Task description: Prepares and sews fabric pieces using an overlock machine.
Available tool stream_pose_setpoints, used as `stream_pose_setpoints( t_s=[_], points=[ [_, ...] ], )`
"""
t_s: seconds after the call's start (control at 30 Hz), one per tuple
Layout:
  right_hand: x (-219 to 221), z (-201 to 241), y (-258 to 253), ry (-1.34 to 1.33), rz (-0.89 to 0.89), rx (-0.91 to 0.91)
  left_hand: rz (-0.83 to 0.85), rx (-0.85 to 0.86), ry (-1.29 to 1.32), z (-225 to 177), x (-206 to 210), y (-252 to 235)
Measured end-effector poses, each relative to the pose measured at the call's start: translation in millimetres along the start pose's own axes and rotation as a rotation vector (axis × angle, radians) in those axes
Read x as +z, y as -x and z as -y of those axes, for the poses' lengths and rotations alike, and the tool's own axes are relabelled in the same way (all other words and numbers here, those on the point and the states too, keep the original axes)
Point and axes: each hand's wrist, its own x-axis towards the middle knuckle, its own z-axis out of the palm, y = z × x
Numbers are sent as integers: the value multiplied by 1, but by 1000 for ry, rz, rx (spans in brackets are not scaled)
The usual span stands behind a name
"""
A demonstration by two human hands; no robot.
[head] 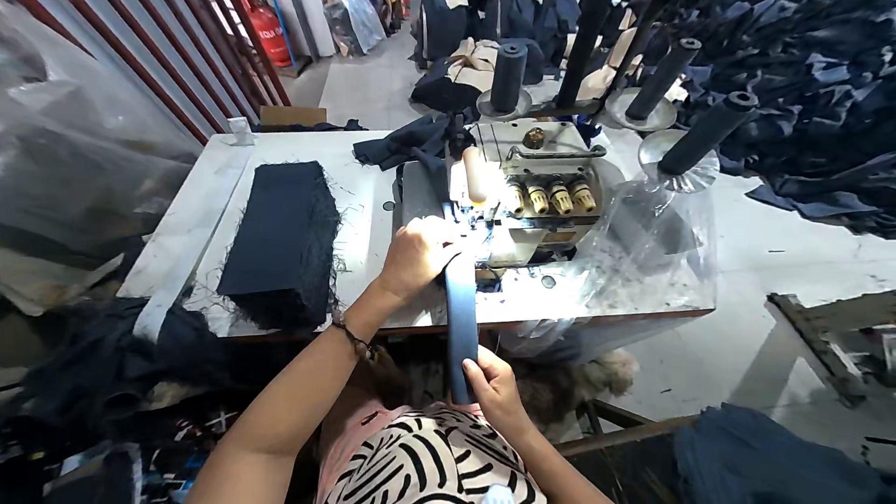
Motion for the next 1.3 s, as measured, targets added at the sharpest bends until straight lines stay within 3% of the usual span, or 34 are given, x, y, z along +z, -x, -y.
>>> stream_pose_setpoints(
  t_s=[0.3, 0.43, 0.73, 0.87, 1.03, 1.23, 1.3],
  points=[
    [-1, 9, -33, 56, -77, -33, 30, -94, -7, -3, -4, -29],
    [3, 9, -57, 45, -145, 7, 17, -20, -33, 0, -3, -7],
    [11, -1, -113, -40, -211, -47, 77, 8, -128, -2, -8, -6],
    [13, -3, -122, -142, -155, -17, 252, -83, -141, 1, -22, -26],
    [14, -24, -120, 14, -39, -153, 479, -292, -200, 30, -15, -74],
    [10, -26, -121, -49, -33, -170, 369, -256, -202, 57, -35, -79],
    [9, -26, -120, -83, -26, -159, 264, -432, -236, 69, -77, -78]
  ],
)
